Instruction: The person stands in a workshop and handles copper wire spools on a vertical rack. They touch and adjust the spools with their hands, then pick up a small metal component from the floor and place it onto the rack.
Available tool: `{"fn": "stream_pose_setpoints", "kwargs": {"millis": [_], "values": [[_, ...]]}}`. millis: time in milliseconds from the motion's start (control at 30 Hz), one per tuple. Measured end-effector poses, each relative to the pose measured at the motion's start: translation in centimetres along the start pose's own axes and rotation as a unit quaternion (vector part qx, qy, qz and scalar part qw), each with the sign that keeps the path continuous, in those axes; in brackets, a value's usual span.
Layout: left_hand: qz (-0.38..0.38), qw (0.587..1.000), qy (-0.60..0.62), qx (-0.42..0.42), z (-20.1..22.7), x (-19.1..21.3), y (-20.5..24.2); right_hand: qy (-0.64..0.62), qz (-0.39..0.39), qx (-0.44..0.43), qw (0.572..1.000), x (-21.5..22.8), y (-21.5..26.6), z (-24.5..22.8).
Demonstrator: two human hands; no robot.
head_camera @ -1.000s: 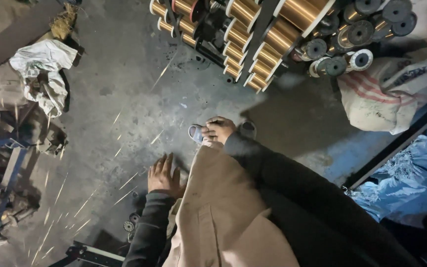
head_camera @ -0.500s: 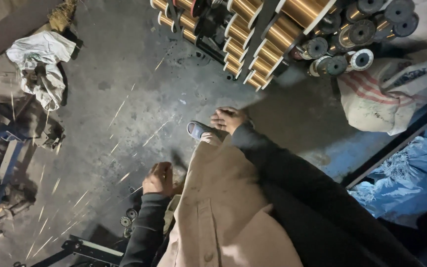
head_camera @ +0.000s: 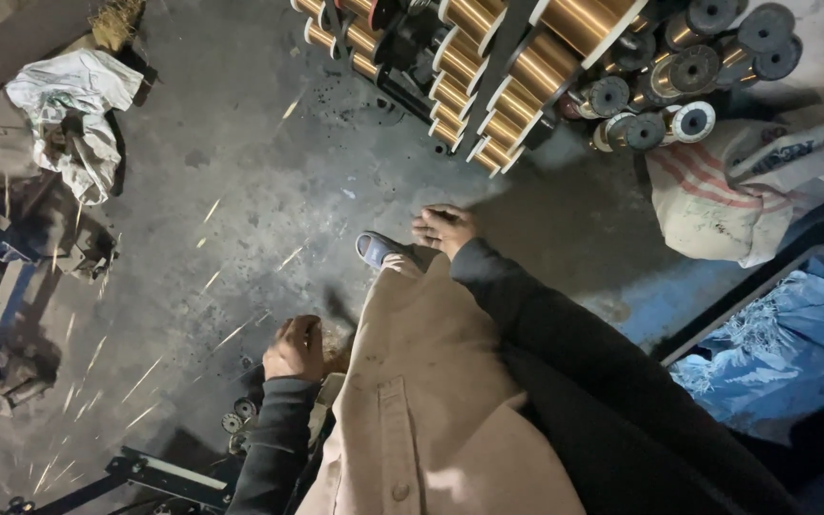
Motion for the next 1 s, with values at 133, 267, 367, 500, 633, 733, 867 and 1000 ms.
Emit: {"fn": "stream_pose_setpoints", "kwargs": {"millis": [133, 267, 367, 500, 633, 733, 867, 1000], "values": [[0.008, 1.000, 0.003, -0.007, 0.9, 0.3, 0.4, 0.018, 0.048, -0.031, 0.998, 1.5, -0.6, 0.5], [0.006, 1.000, 0.006, -0.007, 0.7, 0.2, 0.4, 0.051, 0.060, -0.044, 0.996, 3.2, -2.7, 1.1], [0.019, 1.000, 0.015, -0.001, 1.7, 0.9, 0.3, 0.066, 0.103, -0.025, 0.992, 3.7, -2.6, 0.1], [0.021, 0.999, 0.034, -0.007, 2.3, 1.4, 0.3, 0.096, 0.134, -0.001, 0.986, 5.6, -3.9, -0.1], [0.028, 0.999, 0.029, -0.002, 2.2, 1.4, 0.5, 0.315, 0.133, 0.130, 0.931, 3.8, -2.0, -3.5], [0.007, 0.999, 0.035, -0.002, 3.0, 1.5, 0.3, 0.537, 0.064, 0.249, 0.804, -1.0, 1.9, -6.5], [-0.025, 0.999, 0.024, 0.007, 3.1, 1.3, 0.2, 0.688, -0.087, 0.335, 0.638, -6.2, 4.5, -5.4], [-0.034, 0.999, 0.025, 0.021, 2.7, 1.2, 0.4, 0.663, -0.172, 0.321, 0.654, -10.0, 8.3, -5.7]]}}
Point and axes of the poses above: each hand's wrist, its own y-axis away from the middle knuckle, its own x-axis out of the back of the hand, z = x × y, the point moved 8 cm from there along -y, towards the middle knuckle, and after that the axes turned 3 degrees about z, right-handed, at the moved point
